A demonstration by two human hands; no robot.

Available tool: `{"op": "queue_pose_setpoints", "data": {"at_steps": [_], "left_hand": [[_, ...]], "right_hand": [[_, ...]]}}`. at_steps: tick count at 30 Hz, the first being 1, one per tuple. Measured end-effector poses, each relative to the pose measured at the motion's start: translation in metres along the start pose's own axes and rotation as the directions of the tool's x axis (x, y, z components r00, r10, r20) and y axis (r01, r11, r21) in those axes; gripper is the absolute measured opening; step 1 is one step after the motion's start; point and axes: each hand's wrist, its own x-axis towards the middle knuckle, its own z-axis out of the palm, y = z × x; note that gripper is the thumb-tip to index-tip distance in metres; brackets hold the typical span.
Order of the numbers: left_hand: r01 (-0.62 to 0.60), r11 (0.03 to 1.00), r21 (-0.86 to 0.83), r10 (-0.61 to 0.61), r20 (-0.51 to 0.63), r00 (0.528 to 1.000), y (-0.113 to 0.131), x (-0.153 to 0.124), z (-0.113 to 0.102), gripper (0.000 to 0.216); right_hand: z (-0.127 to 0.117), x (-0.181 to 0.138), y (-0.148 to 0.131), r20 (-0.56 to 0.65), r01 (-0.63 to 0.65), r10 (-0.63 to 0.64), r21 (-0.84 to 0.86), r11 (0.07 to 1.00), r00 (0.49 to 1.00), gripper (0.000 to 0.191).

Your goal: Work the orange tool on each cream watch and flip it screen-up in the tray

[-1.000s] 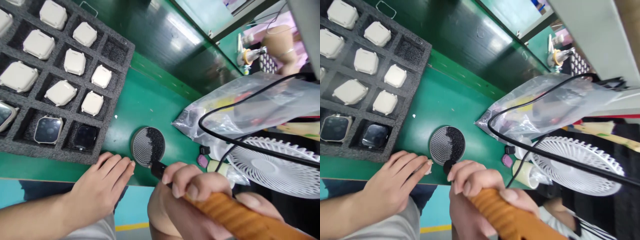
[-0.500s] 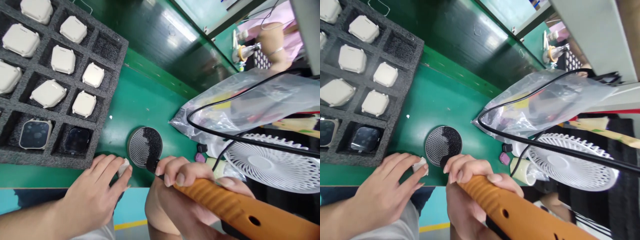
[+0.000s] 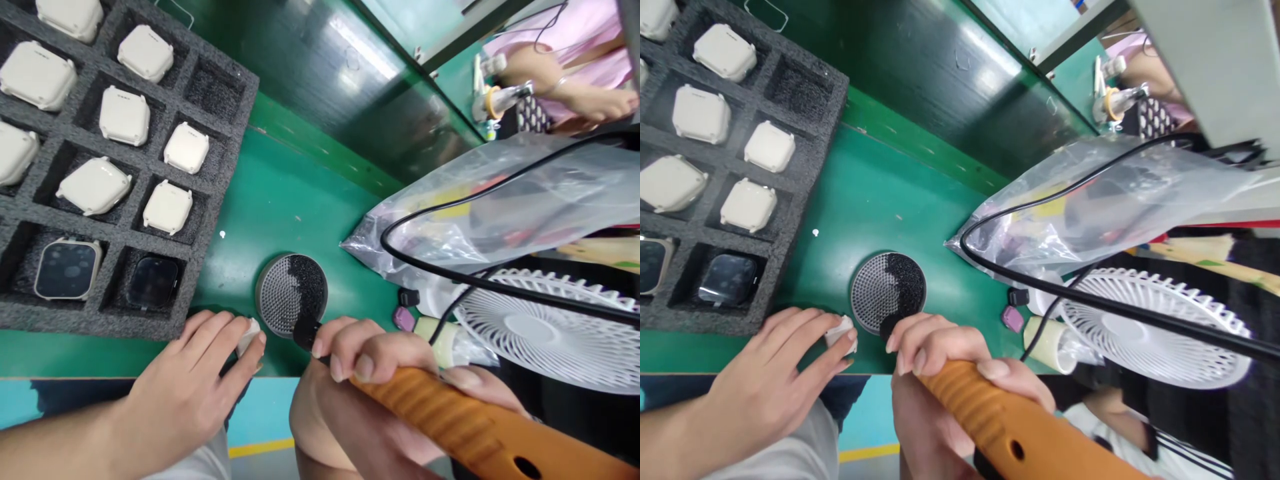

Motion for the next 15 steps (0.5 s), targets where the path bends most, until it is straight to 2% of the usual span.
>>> {"op": "queue_pose_setpoints", "data": {"at_steps": [5, 9, 10, 13, 15], "left_hand": [[-0.017, 0.999, -0.031, 0.017, -0.018, 1.0, -0.001, 0.002, -0.002, 0.038], [-0.059, 0.994, -0.09, 0.058, -0.011, 0.998, -0.003, 0.004, -0.006, 0.041], [-0.061, 0.993, -0.097, 0.061, -0.009, 0.998, -0.003, 0.004, -0.006, 0.041], [-0.046, 0.994, -0.098, 0.047, 0.005, 0.999, -0.003, 0.004, -0.006, 0.041], [-0.029, 0.995, -0.092, 0.03, 0.007, 1.0, -0.003, 0.004, -0.006, 0.039]], "right_hand": [[0.003, -0.002, 0.004, -0.078, -0.004, 0.004, 0.007, 1.0, 0.997, 0.041], [-0.006, -0.004, 0.011, -0.085, 0.156, -0.148, 0.092, 0.984, 0.985, 0.034], [-0.011, -0.004, 0.012, -0.059, 0.185, -0.179, 0.123, 0.975, 0.982, 0.033], [-0.022, -0.003, 0.012, 0.131, 0.168, -0.191, 0.167, 0.972, 0.973, 0.031], [-0.024, -0.003, 0.011, 0.203, 0.157, -0.193, 0.18, 0.971, 0.96, 0.031]]}}
